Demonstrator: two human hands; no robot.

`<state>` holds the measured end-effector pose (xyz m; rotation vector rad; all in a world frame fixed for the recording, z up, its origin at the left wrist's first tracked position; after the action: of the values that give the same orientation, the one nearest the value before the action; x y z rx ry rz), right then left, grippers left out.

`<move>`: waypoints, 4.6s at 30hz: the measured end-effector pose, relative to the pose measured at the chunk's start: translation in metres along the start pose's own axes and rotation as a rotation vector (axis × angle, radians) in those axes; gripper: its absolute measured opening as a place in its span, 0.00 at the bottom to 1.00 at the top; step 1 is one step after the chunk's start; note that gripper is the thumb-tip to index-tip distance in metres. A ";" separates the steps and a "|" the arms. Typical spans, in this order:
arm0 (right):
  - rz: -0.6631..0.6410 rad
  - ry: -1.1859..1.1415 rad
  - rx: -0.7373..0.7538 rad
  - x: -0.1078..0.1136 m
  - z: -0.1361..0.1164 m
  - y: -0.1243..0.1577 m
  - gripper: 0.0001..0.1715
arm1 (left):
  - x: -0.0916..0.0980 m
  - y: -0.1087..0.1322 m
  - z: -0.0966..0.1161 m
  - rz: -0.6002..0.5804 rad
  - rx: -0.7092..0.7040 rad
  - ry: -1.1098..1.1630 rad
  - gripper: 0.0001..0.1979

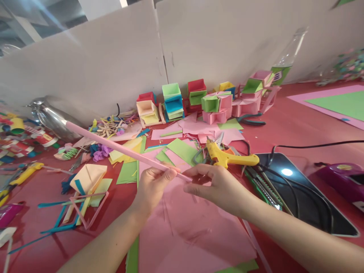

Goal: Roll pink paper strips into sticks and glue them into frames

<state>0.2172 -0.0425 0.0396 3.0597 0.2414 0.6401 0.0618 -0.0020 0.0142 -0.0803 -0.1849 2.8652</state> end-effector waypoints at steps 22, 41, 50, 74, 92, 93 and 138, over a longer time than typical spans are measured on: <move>0.027 0.062 0.051 0.001 0.000 0.003 0.14 | -0.014 0.006 0.006 -0.147 0.026 0.102 0.07; 0.098 0.173 0.131 0.009 0.000 -0.001 0.13 | 0.010 -0.010 0.010 0.040 -0.061 0.370 0.07; 0.051 0.186 0.151 0.004 -0.005 0.006 0.16 | -0.011 0.006 -0.002 -0.113 0.065 0.325 0.07; 0.069 0.190 0.137 0.002 -0.010 0.006 0.10 | -0.008 0.007 0.010 -0.098 -0.017 0.324 0.07; 0.113 0.298 0.423 -0.008 -0.046 -0.008 0.15 | 0.019 -0.007 0.039 0.079 -0.149 0.518 0.12; 0.075 0.296 0.419 -0.010 -0.049 -0.008 0.17 | 0.022 -0.009 0.040 0.112 -0.150 0.557 0.10; 0.128 -0.511 -0.011 -0.001 -0.007 -0.022 0.21 | -0.023 0.022 0.011 -0.247 0.421 0.085 0.18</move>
<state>0.2103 -0.0212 0.0449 3.1080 0.0325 -0.1510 0.0771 -0.0300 0.0234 -0.0890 0.3963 2.5848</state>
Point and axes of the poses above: each hand's wrist, its own y-axis away from the middle knuckle, its own x-axis out of the back of the hand, z = x × y, the point moved 4 cm from there along -y, towards the middle knuckle, and after that the axes turned 1 degree about -y, right-handed, at the moved point
